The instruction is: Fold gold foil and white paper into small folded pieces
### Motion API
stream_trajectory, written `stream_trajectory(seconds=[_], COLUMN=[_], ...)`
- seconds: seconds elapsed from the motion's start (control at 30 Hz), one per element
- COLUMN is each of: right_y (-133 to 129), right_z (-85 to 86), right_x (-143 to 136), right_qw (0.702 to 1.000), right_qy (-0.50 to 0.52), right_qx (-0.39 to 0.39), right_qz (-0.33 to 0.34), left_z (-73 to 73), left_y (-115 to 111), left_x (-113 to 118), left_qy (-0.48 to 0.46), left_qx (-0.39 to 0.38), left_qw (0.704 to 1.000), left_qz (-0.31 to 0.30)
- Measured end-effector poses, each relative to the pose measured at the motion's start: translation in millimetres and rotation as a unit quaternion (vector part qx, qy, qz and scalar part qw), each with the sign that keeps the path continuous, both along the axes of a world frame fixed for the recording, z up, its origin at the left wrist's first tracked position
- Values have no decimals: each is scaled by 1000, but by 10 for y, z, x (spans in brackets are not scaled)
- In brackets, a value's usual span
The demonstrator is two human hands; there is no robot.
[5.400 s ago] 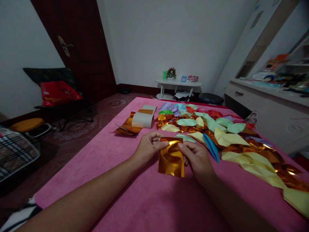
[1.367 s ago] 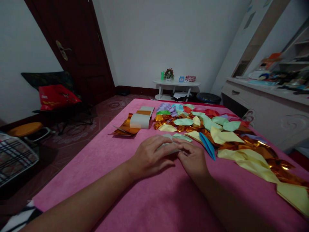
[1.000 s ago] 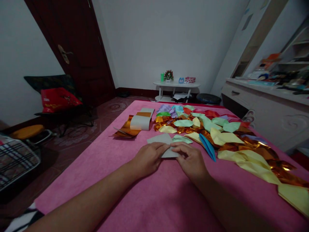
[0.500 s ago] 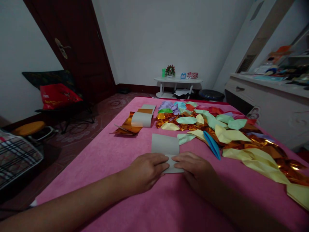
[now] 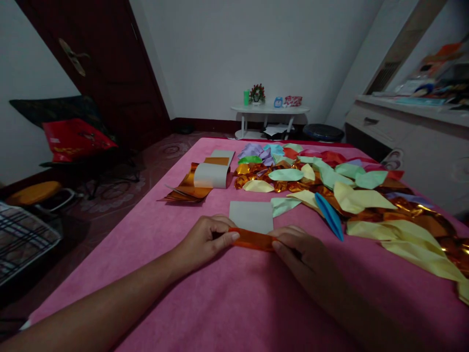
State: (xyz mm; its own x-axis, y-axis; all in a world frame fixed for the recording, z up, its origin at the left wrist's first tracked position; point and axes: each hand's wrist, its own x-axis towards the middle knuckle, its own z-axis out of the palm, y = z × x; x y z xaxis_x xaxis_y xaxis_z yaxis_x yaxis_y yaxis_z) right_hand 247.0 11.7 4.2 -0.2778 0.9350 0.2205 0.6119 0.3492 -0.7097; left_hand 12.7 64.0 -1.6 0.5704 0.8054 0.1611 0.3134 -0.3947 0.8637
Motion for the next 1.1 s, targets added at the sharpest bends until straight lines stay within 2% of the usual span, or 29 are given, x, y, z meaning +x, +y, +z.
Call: stream_trajectory(seconds=[0.27,0.53,0.63,0.73,0.93,1.0,1.1], right_y=[62,87,86,91,94,100,143], right_z=[-99,-106,-93,-97,-117,-129,-147], right_x=[-25,-75,-72,-59,-46,-49,-54], right_qw=[997,989,989,994,996,994,985], right_qy=[-5,-62,-71,-31,40,68,122], right_qx=[-31,21,7,-19,-16,-3,13], right_qz=[-77,-130,-131,-99,-81,-86,-118], left_z=[-73,-98,-101,-116,-127,-116,-86], left_y=[-20,-25,-7,1,17,27,58], left_x=[55,-19,-53,-64,-46,-29,20], left_qy=[25,122,141,139,70,22,-69], left_qx=[28,127,133,131,100,60,-43], left_qw=[997,978,974,975,989,995,995], left_qz=[67,110,114,113,90,73,65])
